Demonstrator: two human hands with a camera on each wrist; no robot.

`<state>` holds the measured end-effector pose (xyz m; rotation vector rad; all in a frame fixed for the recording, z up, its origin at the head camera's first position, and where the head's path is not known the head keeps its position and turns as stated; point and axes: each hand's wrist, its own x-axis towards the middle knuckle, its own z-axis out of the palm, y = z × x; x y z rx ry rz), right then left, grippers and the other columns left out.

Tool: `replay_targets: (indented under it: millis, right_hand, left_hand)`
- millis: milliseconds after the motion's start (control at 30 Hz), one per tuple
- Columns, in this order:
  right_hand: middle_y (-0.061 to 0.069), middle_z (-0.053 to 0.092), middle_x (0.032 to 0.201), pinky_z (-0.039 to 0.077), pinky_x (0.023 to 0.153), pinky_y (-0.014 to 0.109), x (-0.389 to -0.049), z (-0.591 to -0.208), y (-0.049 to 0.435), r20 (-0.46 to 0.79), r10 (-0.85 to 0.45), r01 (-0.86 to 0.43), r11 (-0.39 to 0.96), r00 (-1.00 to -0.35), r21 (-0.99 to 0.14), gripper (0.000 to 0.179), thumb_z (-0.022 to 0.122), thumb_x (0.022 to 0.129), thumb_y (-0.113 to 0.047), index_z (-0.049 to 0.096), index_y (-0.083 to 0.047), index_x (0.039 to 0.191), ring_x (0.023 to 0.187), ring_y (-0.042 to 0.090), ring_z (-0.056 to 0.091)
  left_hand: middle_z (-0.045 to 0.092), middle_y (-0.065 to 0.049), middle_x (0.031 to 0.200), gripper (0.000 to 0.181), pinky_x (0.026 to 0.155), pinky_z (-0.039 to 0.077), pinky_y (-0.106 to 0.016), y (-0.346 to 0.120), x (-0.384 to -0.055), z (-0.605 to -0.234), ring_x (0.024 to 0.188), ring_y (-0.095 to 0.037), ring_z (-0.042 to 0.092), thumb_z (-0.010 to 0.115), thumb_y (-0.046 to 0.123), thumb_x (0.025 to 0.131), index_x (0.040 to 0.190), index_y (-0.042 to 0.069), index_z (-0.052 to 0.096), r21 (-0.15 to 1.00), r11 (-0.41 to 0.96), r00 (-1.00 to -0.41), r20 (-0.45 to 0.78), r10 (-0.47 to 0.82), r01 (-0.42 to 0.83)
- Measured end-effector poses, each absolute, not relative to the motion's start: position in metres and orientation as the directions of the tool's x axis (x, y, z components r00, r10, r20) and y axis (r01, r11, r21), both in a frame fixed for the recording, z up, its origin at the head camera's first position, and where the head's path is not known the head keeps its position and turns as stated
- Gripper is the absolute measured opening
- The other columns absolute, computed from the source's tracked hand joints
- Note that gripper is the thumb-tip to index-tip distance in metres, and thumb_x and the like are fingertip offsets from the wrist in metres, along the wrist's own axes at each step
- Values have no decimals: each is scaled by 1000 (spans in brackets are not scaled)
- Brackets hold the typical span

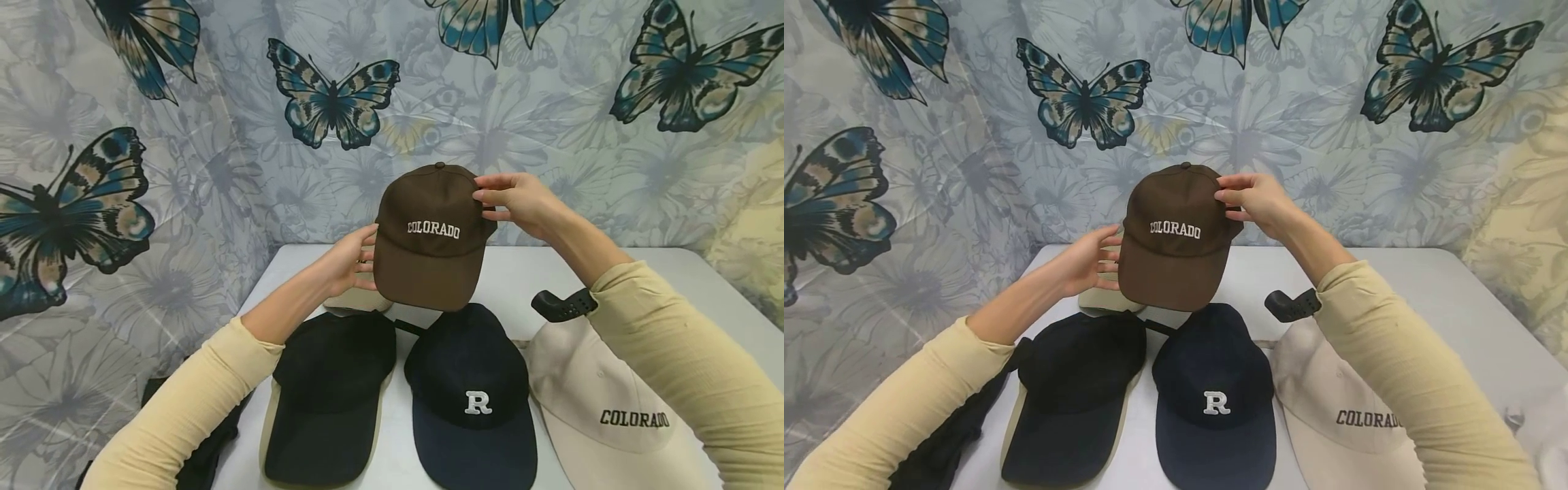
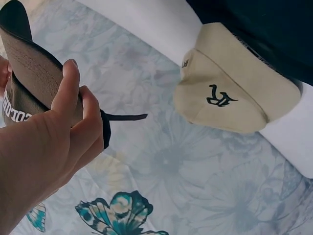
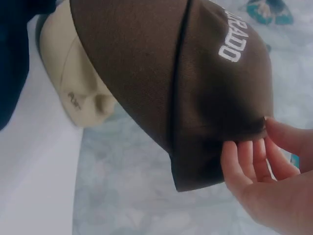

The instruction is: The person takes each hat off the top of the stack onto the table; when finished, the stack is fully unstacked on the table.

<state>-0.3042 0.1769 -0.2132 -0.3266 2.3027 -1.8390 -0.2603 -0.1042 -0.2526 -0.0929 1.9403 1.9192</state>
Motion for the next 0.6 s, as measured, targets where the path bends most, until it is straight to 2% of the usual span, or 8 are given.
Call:
replay_targets:
  millis: [400, 600]
  right_hand:
    - [1, 38, 128, 44, 96, 32, -332, -223, 191, -11, -219, -39, 222, -976, -974, 45, 53, 98, -12, 38, 0, 139, 106, 11, 49]
    - [0, 40, 121, 43, 97, 34, -342, -230, 197, -7, -194, -38, 227, -981, -973, 41, 51, 99, -11, 40, 0, 137, 102, 11, 50]
  left_hand:
    - [31, -17, 142, 60, 95, 41, -54, -78, -293, -259, 128, -36, 36, 37, 46, 101, 147, 8, 26, 939, 30, -921, -341, 189, -342]
    - [31, -18, 144, 61, 98, 38, -56, -66, -305, -269, 130, -38, 33, 35, 46, 102, 148, 7, 26, 938, 8, -920, -343, 187, -348]
